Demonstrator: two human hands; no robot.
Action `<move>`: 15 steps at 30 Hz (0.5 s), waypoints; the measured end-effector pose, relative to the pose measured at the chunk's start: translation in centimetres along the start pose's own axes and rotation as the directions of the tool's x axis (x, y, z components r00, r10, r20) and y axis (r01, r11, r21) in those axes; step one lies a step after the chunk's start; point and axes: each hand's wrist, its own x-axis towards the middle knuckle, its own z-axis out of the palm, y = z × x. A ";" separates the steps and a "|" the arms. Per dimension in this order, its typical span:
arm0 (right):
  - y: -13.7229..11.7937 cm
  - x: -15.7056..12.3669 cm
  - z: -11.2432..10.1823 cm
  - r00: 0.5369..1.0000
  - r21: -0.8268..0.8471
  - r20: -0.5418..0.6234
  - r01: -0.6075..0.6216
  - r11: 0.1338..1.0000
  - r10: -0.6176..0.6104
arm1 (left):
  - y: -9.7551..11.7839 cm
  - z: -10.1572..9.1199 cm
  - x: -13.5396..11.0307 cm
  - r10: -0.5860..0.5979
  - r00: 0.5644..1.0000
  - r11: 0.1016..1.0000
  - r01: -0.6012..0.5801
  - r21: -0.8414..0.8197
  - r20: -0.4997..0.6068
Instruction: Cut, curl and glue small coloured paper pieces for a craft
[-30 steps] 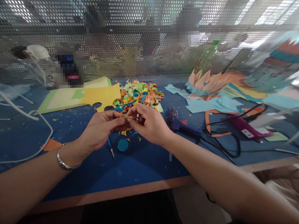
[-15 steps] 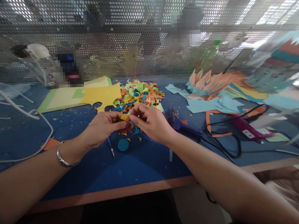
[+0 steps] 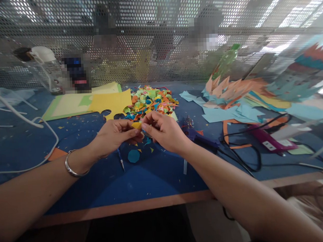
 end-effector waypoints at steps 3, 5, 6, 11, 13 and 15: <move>0.1 0.0 0.0 1.000 0.019 0.002 0.000 1.000 0.000 | 0.1 0.1 0.1 0.025 1.000 1.000 -0.025 -0.016 0.000; 0.1 0.0 0.0 1.000 0.010 0.009 -0.002 1.000 0.002 | 0.2 0.1 0.1 0.042 0.999 0.999 -0.042 -0.020 0.005; 0.0 0.0 0.0 1.000 0.003 0.015 -0.001 1.000 0.001 | 0.2 0.1 0.2 0.046 0.999 0.999 -0.046 -0.021 0.011; -0.3 0.0 0.0 0.999 0.026 0.039 0.010 1.000 -0.011 | 0.1 -0.2 0.3 0.045 0.998 0.999 -0.045 -0.001 0.035; -0.5 0.0 0.0 0.999 0.045 0.047 0.004 0.999 -0.006 | 0.0 -0.4 0.4 0.054 0.998 0.998 -0.055 0.013 0.041; -0.5 0.0 0.0 0.999 0.058 0.054 -0.006 0.998 0.002 | 0.0 -0.5 0.4 0.064 0.997 0.997 -0.065 0.029 0.052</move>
